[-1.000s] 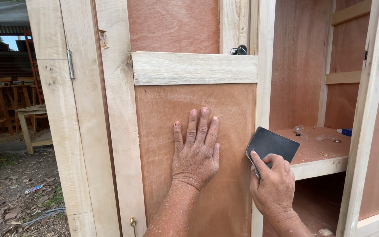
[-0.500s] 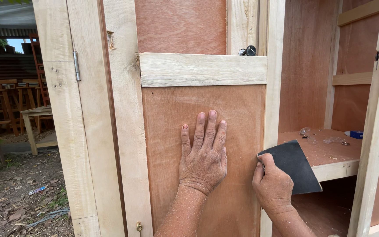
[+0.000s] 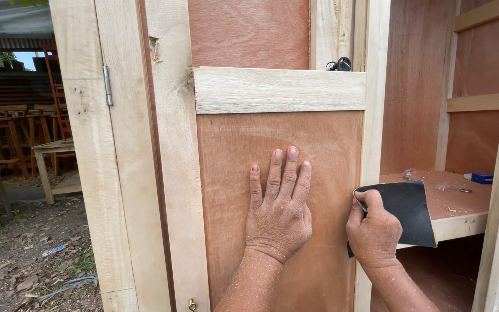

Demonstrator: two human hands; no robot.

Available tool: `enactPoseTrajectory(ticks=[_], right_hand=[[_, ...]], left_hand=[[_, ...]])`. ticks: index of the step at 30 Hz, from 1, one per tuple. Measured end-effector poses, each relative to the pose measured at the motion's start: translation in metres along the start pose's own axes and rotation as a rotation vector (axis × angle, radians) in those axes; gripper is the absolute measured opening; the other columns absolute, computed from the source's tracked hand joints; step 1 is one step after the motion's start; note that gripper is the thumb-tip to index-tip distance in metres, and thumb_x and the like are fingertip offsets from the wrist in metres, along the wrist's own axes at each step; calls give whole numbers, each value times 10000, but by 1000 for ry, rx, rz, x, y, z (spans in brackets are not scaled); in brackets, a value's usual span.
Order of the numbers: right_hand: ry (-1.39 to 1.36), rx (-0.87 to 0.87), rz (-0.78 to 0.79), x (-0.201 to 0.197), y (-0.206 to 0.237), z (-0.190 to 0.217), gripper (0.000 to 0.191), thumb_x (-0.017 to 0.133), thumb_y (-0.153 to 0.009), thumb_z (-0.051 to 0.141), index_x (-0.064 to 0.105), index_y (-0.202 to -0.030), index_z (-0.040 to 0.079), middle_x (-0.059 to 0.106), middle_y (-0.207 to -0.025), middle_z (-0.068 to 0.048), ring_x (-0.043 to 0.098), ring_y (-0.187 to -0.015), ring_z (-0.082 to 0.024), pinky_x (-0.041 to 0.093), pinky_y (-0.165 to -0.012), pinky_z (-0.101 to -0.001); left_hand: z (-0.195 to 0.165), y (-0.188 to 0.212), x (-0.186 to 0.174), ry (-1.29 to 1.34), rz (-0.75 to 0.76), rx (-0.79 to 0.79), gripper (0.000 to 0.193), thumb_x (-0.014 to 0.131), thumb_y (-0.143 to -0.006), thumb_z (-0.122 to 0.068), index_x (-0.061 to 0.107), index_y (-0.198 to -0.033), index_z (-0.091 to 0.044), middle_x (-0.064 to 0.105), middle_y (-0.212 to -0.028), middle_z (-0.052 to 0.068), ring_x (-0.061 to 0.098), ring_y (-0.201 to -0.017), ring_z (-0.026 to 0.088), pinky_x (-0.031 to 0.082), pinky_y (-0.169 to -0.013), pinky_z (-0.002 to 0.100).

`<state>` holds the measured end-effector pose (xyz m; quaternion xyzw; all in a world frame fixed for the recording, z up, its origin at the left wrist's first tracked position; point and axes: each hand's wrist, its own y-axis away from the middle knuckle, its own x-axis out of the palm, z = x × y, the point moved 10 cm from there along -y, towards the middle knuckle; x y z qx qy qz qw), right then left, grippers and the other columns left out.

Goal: The person sands the surfaces of an unfinished wooden cabinet with a sheet of sandpaper, rubbing the door panel, frame edges, and top rail while steadying the cabinet with the other hand. A second person hammers hardware on the cabinet nearby.

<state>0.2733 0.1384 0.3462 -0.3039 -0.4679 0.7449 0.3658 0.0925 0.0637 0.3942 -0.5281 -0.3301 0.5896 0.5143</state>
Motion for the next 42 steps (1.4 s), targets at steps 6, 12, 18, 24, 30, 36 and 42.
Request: enactPoseTrajectory(ticks=[6,12,18,24,30,36,42], right_hand=[[68,-75,-48,0,-81,23,60,669,-988,128,642,-1041,118,724,-761,-118,725,-722,-340,557,-669,-465],[82,-139,-47,-15,-146,66,62,627,-1018,101,614,-1076,84,717,-760,-144,728,-709,-348,567,-675,-462],[65,-135,-81,-10,-133,53,77,639,-1014,93,622,-1090,96,732,-784,-127,734,-736,-341,562,-692,-466],[43,-55,-97,-9,-75,40,90,649,-1001,79,625,-1081,113,724,-778,-125,734,-725,-332,558,-665,-447],[10,-31,-115,2,11,0,116,684,-955,72,637,-1055,105,704,-792,-160,711,-742,-366,546,-651,-460],[-6,62,-64,24,115,-59,132,713,-899,68,659,-1016,95,755,-873,-141,750,-807,-320,584,-669,-408],[-145,108,-78,43,195,-110,164,719,-823,16,688,-964,94,747,-860,-137,783,-832,-273,629,-717,-354]], left_hand=[[0,0,-1,13,3,9,773,594,-829,-256,399,-1567,-134,176,-1717,109,97,-1591,289,-7,-1267,571],[-1,-2,-3,12,-22,19,777,594,-830,-256,400,-1571,-131,176,-1717,115,97,-1589,290,-10,-1263,571],[0,1,1,26,20,6,792,606,-813,-259,403,-1567,-133,177,-1720,109,93,-1593,282,-9,-1267,574],[-6,7,3,55,-14,-18,776,596,-818,-240,413,-1562,-120,196,-1711,118,104,-1587,285,1,-1270,569],[-38,27,26,119,48,2,746,568,-825,-233,427,-1544,-94,188,-1712,145,92,-1591,300,-23,-1257,587],[-52,40,46,124,52,34,746,548,-821,-240,429,-1543,-95,183,-1711,134,95,-1588,288,-19,-1253,592],[-55,43,52,44,58,70,758,546,-832,-244,394,-1567,-133,178,-1716,108,93,-1586,266,-10,-1262,578]])
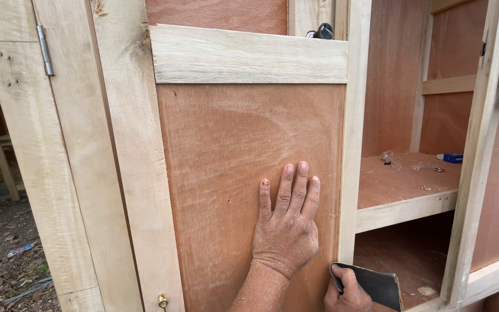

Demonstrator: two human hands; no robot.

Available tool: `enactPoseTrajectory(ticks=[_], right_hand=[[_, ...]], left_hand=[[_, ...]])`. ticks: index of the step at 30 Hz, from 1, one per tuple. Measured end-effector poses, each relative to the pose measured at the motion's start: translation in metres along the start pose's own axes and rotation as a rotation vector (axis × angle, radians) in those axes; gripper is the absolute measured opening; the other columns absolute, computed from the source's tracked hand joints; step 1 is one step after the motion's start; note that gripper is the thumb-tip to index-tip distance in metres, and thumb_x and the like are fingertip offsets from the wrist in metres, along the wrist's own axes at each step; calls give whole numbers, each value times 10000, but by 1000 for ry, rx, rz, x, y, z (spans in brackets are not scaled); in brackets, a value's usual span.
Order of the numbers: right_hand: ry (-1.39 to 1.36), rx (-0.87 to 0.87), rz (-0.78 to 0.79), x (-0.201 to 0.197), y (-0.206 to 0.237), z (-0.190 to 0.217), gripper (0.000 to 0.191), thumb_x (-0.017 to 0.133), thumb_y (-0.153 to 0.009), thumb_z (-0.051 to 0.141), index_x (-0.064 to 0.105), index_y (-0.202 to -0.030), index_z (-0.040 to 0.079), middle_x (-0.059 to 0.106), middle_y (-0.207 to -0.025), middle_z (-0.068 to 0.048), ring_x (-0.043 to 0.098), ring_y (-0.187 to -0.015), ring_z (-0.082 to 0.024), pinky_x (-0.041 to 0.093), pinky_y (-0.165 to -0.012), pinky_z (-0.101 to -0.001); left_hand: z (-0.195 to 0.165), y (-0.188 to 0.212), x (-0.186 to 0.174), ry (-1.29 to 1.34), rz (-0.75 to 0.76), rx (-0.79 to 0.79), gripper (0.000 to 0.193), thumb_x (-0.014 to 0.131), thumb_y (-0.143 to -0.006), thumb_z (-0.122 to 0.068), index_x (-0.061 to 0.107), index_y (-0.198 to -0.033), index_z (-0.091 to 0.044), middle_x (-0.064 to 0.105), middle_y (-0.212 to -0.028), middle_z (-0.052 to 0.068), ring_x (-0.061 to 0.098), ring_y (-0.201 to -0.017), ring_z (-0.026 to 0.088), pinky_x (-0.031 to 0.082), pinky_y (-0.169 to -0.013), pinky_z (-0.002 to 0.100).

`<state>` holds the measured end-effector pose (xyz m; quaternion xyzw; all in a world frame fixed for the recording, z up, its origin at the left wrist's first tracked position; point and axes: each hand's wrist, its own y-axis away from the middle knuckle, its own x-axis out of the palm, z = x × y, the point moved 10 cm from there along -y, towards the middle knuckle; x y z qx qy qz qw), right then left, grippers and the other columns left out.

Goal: The person sands the surfaces of an unfinished wooden cabinet with a sheet of sandpaper, rubbing the door panel, frame edges, and top rail while steadying the cabinet with the other hand. A second person hammers hardware on the cabinet nearby.

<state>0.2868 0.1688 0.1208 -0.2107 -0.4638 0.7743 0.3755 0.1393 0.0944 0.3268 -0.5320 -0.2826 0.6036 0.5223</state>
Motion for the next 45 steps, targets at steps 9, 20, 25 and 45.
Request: enactPoseTrajectory(ticks=[9,20,25,45], right_hand=[[102,-47,61,-3,-100,73,133,700,-913,57,656,-1035,92,740,-817,-135,757,-758,-289,587,-643,-385],[93,-223,-28,-12,-233,172,95,674,-974,54,628,-1054,77,728,-811,-134,749,-759,-307,572,-643,-407],[136,-340,-30,-5,-304,208,61,656,-1005,41,620,-1041,73,732,-804,-121,745,-737,-300,571,-663,-413],[114,-137,19,-6,-164,118,122,683,-948,49,618,-1045,80,732,-821,-131,750,-750,-300,574,-631,-401]], left_hand=[[1,1,1,32,17,1,763,543,-840,-255,384,-1575,-126,174,-1720,113,80,-1591,271,-9,-1263,570],[1,1,-1,64,-4,8,758,549,-833,-265,407,-1563,-114,205,-1714,119,105,-1593,280,12,-1264,565],[1,-1,-5,49,-16,10,747,540,-837,-267,418,-1555,-101,212,-1713,123,109,-1593,277,16,-1259,564],[-12,32,10,208,-51,-85,649,516,-857,-209,506,-1494,-85,263,-1690,154,152,-1588,275,2,-1263,561]])
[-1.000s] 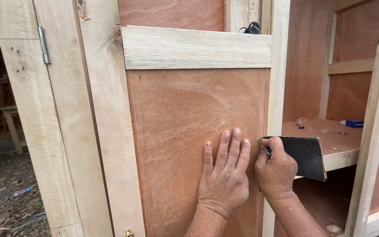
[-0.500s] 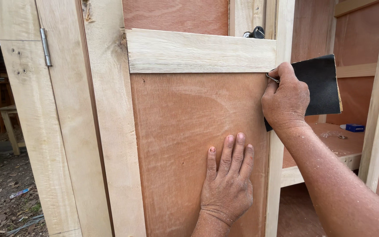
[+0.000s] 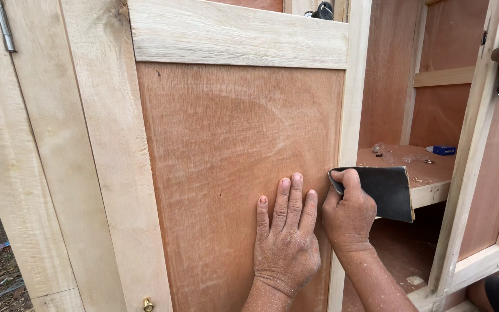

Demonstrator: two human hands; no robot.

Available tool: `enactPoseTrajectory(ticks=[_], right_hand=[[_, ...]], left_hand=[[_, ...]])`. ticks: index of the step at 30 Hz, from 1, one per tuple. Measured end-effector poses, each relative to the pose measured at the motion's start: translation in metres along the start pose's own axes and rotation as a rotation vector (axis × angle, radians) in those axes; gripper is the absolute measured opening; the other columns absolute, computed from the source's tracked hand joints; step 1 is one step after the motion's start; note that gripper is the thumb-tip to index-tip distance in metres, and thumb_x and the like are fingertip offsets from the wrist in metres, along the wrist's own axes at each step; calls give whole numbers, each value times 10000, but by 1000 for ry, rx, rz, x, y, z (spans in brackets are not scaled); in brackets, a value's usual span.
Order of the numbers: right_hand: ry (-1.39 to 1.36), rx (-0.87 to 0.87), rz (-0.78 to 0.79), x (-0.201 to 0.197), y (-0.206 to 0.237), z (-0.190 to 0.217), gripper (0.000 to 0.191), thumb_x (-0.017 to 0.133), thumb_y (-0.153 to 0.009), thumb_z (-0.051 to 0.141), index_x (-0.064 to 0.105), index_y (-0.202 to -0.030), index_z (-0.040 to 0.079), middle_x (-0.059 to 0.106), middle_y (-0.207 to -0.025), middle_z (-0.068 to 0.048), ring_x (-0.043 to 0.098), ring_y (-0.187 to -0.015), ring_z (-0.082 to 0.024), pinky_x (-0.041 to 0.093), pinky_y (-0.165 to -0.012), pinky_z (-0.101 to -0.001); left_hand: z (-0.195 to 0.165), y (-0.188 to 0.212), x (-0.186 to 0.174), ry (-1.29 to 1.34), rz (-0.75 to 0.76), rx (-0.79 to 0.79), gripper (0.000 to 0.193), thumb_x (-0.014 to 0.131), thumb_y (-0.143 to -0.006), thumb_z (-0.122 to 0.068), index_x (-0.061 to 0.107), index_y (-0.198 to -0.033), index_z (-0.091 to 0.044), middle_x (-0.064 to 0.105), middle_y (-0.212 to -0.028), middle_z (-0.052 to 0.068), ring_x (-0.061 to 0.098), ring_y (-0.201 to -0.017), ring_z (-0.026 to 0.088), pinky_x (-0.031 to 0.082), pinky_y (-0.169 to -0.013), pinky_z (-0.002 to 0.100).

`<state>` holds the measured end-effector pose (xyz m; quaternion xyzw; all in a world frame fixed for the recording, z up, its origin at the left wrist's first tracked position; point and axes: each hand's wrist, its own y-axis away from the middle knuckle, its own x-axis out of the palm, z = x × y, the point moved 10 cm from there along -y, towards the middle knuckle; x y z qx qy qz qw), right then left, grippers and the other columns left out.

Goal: The person sands the surfaces of an unfinished wooden cabinet with a sheet of sandpaper, rubbing the door panel, frame edges, and top rail while steadying the cabinet with the other hand. A second person hammers hardware on the cabinet nearby.

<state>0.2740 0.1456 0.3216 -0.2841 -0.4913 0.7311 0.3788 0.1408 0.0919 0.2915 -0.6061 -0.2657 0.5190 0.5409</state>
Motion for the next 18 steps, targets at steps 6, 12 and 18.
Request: enactPoseTrajectory(ticks=[6,12,18], right_hand=[[-11,93,47,11,87,-46,137,709,-909,62,654,-1031,94,760,-891,-125,762,-804,-297,591,-655,-397],[-44,158,86,17,150,-78,189,715,-845,44,661,-1020,90,771,-916,-122,772,-838,-292,617,-679,-374],[4,37,34,17,93,-63,125,688,-899,60,663,-1018,91,749,-843,-132,754,-760,-313,591,-643,-402]], left_hand=[[-5,15,10,3,36,7,647,521,-835,-211,530,-1465,-64,262,-1686,178,153,-1584,301,-15,-1241,591],[-10,25,14,-45,14,71,613,512,-916,-289,519,-1490,-72,246,-1711,148,143,-1599,277,-24,-1258,585],[-7,27,22,-76,47,65,639,503,-880,-263,507,-1503,-119,259,-1705,110,142,-1590,254,-22,-1259,576]])
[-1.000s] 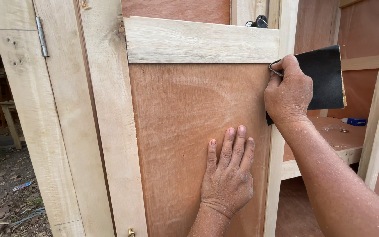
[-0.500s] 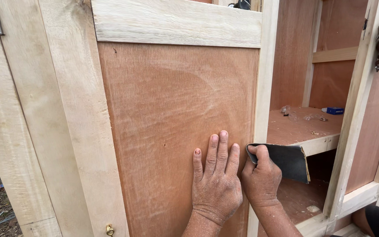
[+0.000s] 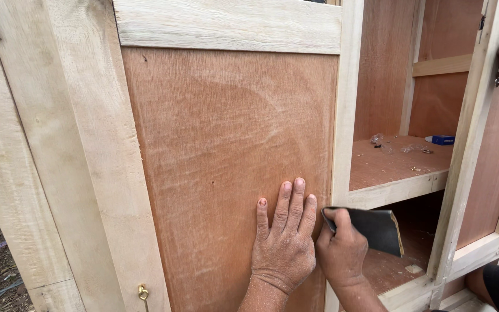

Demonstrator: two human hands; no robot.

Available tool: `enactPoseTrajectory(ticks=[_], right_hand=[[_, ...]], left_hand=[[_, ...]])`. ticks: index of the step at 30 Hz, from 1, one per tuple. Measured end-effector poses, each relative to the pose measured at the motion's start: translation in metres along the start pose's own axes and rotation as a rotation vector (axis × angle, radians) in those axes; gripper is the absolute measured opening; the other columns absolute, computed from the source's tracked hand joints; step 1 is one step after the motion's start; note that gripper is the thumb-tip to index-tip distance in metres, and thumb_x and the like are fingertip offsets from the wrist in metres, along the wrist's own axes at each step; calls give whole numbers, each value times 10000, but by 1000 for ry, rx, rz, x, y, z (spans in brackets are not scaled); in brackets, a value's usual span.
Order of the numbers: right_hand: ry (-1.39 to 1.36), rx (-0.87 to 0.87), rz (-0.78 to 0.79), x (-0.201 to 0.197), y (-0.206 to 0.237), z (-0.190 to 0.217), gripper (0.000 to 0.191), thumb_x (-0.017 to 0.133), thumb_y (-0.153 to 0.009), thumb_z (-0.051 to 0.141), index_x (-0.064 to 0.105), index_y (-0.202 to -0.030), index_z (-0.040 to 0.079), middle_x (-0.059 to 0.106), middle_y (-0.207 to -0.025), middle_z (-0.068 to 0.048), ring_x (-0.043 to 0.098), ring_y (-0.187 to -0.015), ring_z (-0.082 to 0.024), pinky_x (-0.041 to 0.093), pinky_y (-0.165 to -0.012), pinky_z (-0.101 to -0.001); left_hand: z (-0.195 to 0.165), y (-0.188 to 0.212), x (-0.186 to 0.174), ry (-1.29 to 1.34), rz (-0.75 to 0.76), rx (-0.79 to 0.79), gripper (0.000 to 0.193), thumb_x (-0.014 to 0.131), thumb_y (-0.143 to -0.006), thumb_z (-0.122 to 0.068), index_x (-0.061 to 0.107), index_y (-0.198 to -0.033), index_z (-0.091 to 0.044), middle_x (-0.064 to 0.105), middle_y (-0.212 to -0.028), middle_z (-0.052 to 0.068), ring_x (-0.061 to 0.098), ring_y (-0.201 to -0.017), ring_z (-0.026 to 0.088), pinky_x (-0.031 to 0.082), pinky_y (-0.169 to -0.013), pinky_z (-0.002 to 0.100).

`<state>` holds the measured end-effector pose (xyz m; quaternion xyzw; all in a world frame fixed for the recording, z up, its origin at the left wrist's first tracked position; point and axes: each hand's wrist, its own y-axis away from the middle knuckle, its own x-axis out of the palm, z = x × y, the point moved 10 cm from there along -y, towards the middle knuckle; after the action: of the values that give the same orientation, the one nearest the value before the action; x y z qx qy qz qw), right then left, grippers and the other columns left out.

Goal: The person sands the surfaces of an unfinished wooden cabinet with a sheet of sandpaper, rubbing the door panel, frame edges, and top rail while steadying the cabinet with the other hand. A second person hammers hardware on the cabinet nearby.

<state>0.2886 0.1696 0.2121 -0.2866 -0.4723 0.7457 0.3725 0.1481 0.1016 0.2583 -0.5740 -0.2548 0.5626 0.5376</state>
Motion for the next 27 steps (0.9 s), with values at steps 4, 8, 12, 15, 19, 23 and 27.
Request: enactPoseTrajectory(ticks=[4,8,12,15,19,23,27], right_hand=[[18,-11,20,6,-57,11,99,685,-950,72,634,-1034,80,725,-757,-109,743,-679,-280,572,-585,-396],[9,45,61,-30,-57,69,195,678,-931,103,622,-1118,110,732,-809,-89,742,-708,-229,584,-621,-361],[492,-379,478,-38,-169,57,401,667,-876,174,596,-1271,155,730,-890,-50,729,-752,-171,593,-674,-321],[764,-703,786,-10,-182,21,558,659,-835,228,578,-1386,189,729,-950,-21,720,-785,-128,599,-713,-291],[320,-323,1128,54,-153,-52,303,506,-1020,243,641,-1289,214,744,-817,18,723,-744,-147,573,-752,-298],[171,-631,1110,44,-132,20,181,651,-880,282,751,-795,157,745,-841,44,710,-880,-134,557,-820,-302],[302,-530,1102,35,-140,55,264,728,-797,317,772,-1034,210,801,-986,48,746,-992,-150,565,-913,-322]], left_hand=[[-1,1,0,11,0,3,647,498,-884,-267,499,-1512,-112,263,-1705,98,151,-1589,245,-16,-1261,571],[0,1,-1,24,-5,0,634,489,-900,-263,496,-1514,-106,266,-1702,98,157,-1592,250,-14,-1264,572],[-1,1,-3,-2,-32,8,615,483,-923,-257,499,-1516,-94,258,-1708,114,151,-1596,255,-12,-1272,574],[-1,1,-2,-66,-25,5,624,479,-898,-227,505,-1512,-119,261,-1712,93,153,-1598,242,0,-1279,566],[-1,0,-2,-34,-13,5,636,494,-891,-236,501,-1513,-106,257,-1711,105,150,-1597,253,4,-1275,568],[1,0,-2,-2,-1,-4,662,500,-880,-248,494,-1526,-102,265,-1710,104,152,-1598,249,16,-1276,558],[-4,6,0,-14,-16,-11,675,482,-893,-254,460,-1548,-93,274,-1711,89,158,-1601,242,23,-1288,548]])
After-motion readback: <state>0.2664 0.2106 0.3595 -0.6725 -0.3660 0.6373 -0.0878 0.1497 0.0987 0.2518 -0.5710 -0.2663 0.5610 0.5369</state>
